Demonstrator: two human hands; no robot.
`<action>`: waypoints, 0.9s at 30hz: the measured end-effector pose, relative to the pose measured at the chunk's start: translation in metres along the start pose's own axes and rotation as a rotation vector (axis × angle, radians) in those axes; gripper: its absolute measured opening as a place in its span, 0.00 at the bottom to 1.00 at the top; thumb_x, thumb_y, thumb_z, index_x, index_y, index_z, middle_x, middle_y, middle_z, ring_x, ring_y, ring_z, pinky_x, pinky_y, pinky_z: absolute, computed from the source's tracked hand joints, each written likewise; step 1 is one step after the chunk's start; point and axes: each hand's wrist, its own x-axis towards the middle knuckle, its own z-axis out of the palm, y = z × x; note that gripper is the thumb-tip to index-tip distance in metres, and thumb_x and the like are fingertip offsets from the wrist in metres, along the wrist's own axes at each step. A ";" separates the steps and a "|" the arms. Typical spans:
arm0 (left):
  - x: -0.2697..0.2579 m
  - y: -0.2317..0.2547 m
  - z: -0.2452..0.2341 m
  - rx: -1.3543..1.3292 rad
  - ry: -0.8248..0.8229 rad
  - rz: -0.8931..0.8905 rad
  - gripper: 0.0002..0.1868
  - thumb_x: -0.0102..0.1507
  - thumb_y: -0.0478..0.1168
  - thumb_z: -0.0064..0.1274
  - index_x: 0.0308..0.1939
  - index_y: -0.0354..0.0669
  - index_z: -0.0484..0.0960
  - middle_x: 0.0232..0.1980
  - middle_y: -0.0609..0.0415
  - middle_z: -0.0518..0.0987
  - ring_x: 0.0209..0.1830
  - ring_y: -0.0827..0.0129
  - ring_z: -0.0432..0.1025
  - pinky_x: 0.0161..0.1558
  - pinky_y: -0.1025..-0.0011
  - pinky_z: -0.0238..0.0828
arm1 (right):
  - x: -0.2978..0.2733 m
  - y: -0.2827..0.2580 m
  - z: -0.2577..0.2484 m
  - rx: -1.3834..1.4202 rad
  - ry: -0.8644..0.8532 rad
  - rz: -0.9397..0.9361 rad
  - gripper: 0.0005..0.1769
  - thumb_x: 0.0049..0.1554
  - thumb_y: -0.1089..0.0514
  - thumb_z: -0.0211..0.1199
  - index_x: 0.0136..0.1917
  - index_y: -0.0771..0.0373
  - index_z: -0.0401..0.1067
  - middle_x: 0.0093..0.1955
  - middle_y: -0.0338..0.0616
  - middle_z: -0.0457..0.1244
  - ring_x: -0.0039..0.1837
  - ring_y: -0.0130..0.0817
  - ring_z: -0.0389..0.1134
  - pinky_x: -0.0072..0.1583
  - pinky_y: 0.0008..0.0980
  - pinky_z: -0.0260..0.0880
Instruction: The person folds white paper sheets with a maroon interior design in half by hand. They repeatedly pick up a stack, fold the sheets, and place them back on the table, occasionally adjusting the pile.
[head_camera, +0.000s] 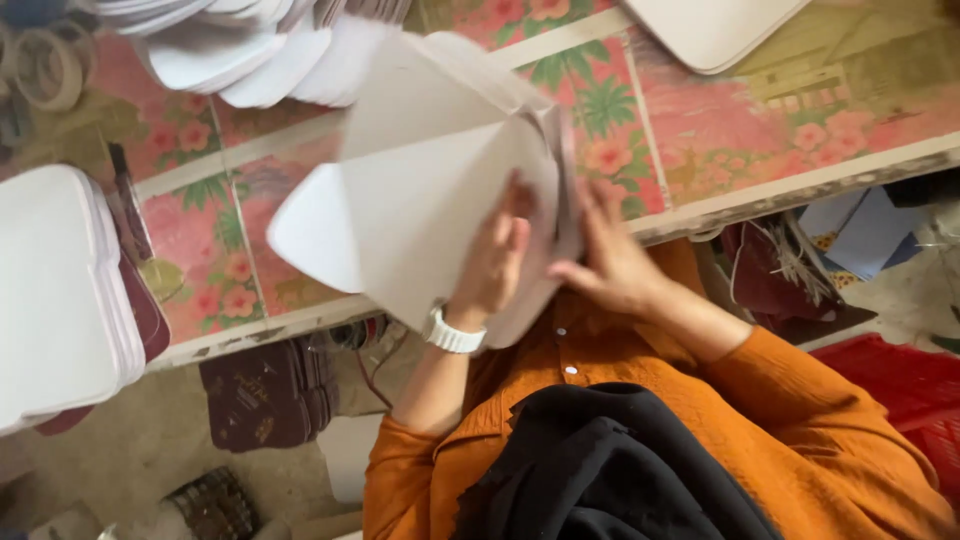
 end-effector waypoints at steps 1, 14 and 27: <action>0.005 0.016 0.013 -0.185 -0.235 -0.105 0.42 0.65 0.68 0.24 0.74 0.43 0.45 0.72 0.34 0.56 0.70 0.44 0.55 0.69 0.50 0.47 | 0.005 -0.017 0.005 -0.046 -0.051 -0.039 0.63 0.41 0.42 0.74 0.73 0.75 0.41 0.69 0.79 0.43 0.68 0.74 0.50 0.67 0.57 0.55; -0.004 0.046 -0.007 -0.283 -0.015 0.235 0.30 0.71 0.47 0.37 0.72 0.44 0.46 0.65 0.43 0.70 0.59 0.57 0.71 0.65 0.59 0.64 | 0.070 -0.030 -0.146 0.637 0.675 0.119 0.10 0.61 0.68 0.58 0.54 0.55 0.64 0.47 0.36 0.61 0.46 0.25 0.61 0.47 0.24 0.65; -0.010 -0.048 0.012 0.432 0.081 0.276 0.11 0.65 0.36 0.45 0.51 0.42 0.74 0.40 0.55 0.81 0.37 0.69 0.75 0.38 0.73 0.74 | 0.138 0.296 -0.208 -0.001 1.007 0.462 0.49 0.57 0.59 0.79 0.71 0.64 0.41 0.72 0.54 0.52 0.72 0.40 0.57 0.71 0.32 0.54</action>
